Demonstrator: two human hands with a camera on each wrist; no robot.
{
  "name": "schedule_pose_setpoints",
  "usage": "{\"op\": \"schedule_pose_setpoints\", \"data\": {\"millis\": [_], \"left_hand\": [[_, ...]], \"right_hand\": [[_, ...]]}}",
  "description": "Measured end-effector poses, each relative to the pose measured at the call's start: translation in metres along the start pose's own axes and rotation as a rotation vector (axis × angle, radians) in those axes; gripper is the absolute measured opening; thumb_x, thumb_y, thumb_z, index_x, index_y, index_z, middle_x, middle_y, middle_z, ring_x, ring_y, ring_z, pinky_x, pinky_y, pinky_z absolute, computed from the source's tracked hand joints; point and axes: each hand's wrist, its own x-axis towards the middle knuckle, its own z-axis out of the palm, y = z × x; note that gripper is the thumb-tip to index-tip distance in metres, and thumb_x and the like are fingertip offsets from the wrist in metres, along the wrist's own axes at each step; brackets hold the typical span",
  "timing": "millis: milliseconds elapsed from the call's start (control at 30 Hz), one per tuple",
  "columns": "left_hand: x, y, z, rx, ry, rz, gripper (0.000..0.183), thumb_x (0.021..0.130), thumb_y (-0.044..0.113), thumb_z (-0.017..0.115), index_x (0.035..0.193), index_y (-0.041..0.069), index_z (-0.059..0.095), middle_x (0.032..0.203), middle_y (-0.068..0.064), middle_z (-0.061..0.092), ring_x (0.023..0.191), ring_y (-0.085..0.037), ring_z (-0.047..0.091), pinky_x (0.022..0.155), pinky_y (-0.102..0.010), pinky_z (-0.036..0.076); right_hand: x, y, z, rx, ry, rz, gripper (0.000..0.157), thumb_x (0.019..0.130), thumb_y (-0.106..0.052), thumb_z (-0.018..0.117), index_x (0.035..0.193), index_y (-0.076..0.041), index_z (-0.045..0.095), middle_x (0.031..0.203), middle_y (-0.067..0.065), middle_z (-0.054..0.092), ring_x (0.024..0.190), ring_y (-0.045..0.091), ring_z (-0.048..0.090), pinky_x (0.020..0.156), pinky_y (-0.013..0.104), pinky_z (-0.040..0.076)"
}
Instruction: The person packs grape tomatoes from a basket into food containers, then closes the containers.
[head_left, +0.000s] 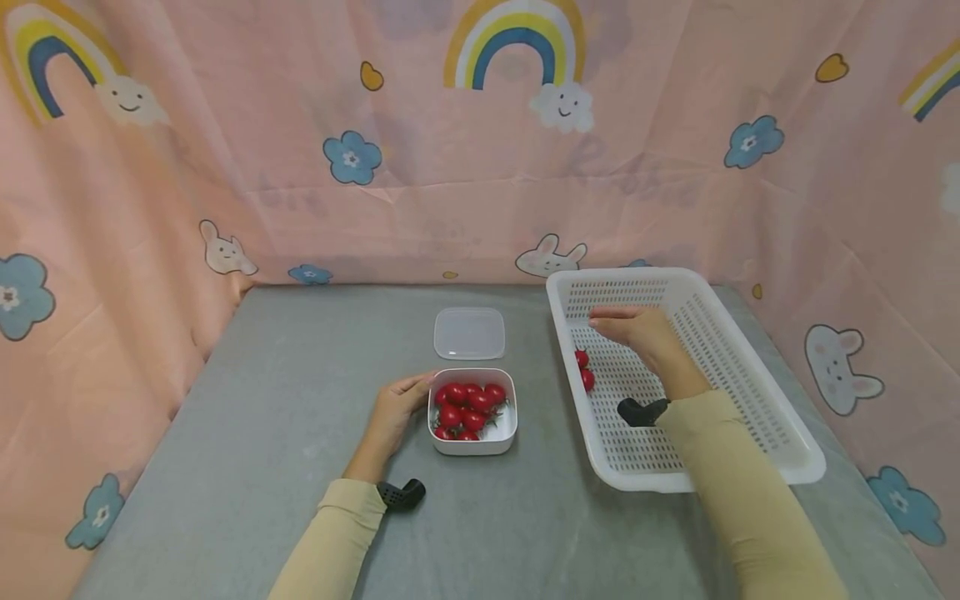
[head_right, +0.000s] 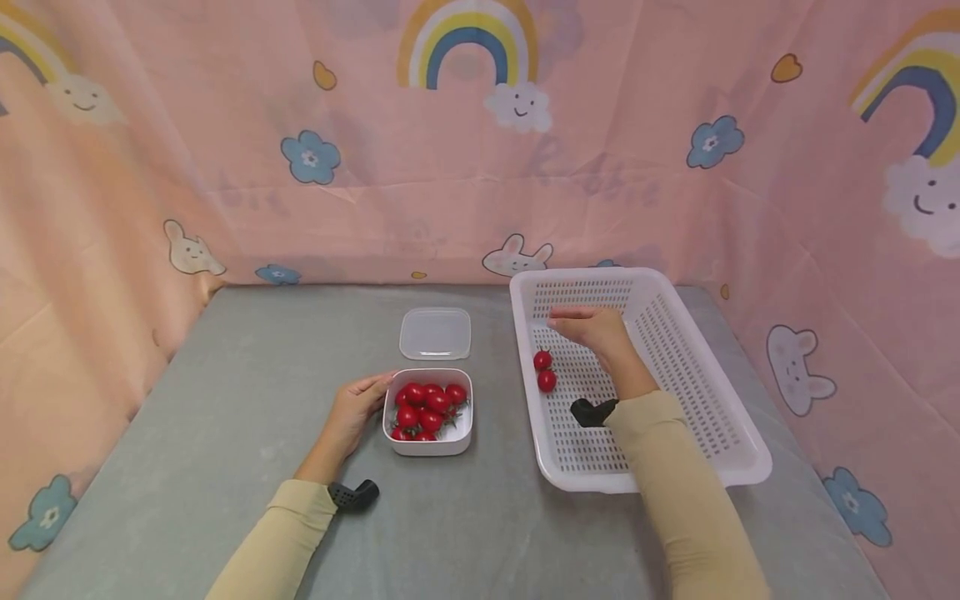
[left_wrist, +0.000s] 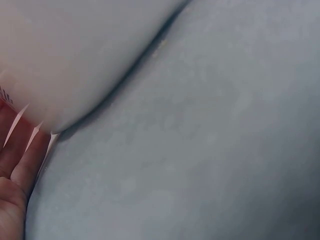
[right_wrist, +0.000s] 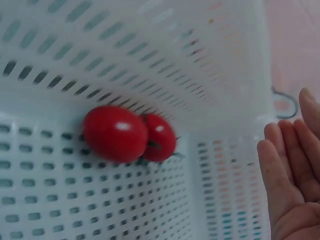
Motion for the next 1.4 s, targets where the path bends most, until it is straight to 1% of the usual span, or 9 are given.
{"op": "schedule_pose_setpoints", "data": {"millis": [67,200,400,500,600,833,1033,1167,1400], "left_hand": [[0.0,0.0,0.0,-0.003,0.003,-0.003,0.034,0.094,0.015,0.067,0.117,-0.01,0.068,0.101,0.005,0.076,0.089,-0.002,0.07,0.083,-0.019,0.055],[0.0,0.0,0.0,0.01,0.005,-0.009,0.034,0.094,0.017,0.068,0.117,-0.009,0.068,0.103,0.003,0.077,0.09,-0.002,0.07,0.084,-0.019,0.055],[0.0,-0.001,-0.001,0.015,0.005,-0.02,0.035,0.094,0.017,0.068,0.118,-0.008,0.068,0.108,-0.004,0.076,0.091,-0.003,0.07,0.085,-0.02,0.055],[0.0,-0.001,-0.001,0.02,0.005,-0.021,0.035,0.094,0.018,0.068,0.118,-0.008,0.068,0.107,-0.002,0.076,0.09,-0.003,0.07,0.085,-0.02,0.055],[0.0,-0.001,-0.001,0.025,0.014,-0.021,0.035,0.094,0.018,0.068,0.118,-0.008,0.068,0.105,0.0,0.076,0.09,-0.002,0.07,0.084,-0.019,0.055],[-0.002,0.001,0.0,-0.013,0.013,-0.016,0.035,0.094,0.014,0.066,0.119,-0.011,0.066,0.1,0.005,0.076,0.089,-0.002,0.07,0.084,-0.02,0.055],[-0.001,0.001,0.001,0.008,0.01,0.002,0.035,0.095,0.015,0.066,0.118,-0.01,0.067,0.102,0.004,0.076,0.089,-0.001,0.07,0.084,-0.018,0.055],[-0.001,0.001,0.002,0.022,0.017,0.003,0.034,0.095,0.016,0.066,0.118,-0.009,0.068,0.103,0.004,0.076,0.089,0.0,0.07,0.084,-0.017,0.055],[-0.002,0.003,0.002,0.021,0.026,-0.005,0.033,0.095,0.014,0.066,0.118,-0.01,0.067,0.103,0.004,0.076,0.089,0.0,0.07,0.084,-0.017,0.055]], "right_hand": [[0.005,0.006,0.0,-0.011,-0.027,0.018,0.057,0.094,-0.039,0.066,0.141,-0.009,0.054,0.151,0.012,0.049,0.143,0.033,0.043,0.12,0.063,0.019],[0.015,0.015,0.003,-0.033,-0.055,0.046,0.055,0.096,-0.036,0.065,0.142,-0.009,0.053,0.152,0.014,0.048,0.143,0.034,0.043,0.12,0.062,0.02],[0.024,0.026,0.008,-0.076,-0.083,0.068,0.051,0.097,-0.027,0.064,0.142,-0.004,0.053,0.149,0.019,0.049,0.138,0.035,0.048,0.119,0.054,0.029],[0.026,0.031,0.01,-0.088,-0.077,0.058,0.048,0.097,-0.022,0.063,0.14,0.0,0.054,0.145,0.022,0.052,0.135,0.037,0.051,0.117,0.052,0.035],[0.028,0.035,0.013,-0.097,-0.074,0.066,0.048,0.097,-0.022,0.064,0.138,0.0,0.055,0.144,0.023,0.053,0.134,0.037,0.052,0.115,0.05,0.038],[0.034,0.04,0.019,-0.077,-0.073,0.124,0.049,0.093,-0.022,0.07,0.136,-0.001,0.058,0.141,0.02,0.058,0.128,0.031,0.057,0.111,0.045,0.043],[0.034,0.041,0.018,-0.083,-0.086,0.102,0.049,0.091,-0.019,0.073,0.134,-0.001,0.06,0.136,0.02,0.061,0.122,0.029,0.063,0.11,0.045,0.044],[0.036,0.042,0.018,-0.123,-0.11,0.082,0.048,0.088,-0.02,0.076,0.13,-0.001,0.064,0.13,0.017,0.067,0.112,0.024,0.067,0.111,0.046,0.043],[0.035,0.042,0.017,-0.202,-0.153,0.047,0.044,0.087,-0.02,0.077,0.126,-0.004,0.068,0.126,0.016,0.069,0.11,0.023,0.064,0.113,0.048,0.041]]}}
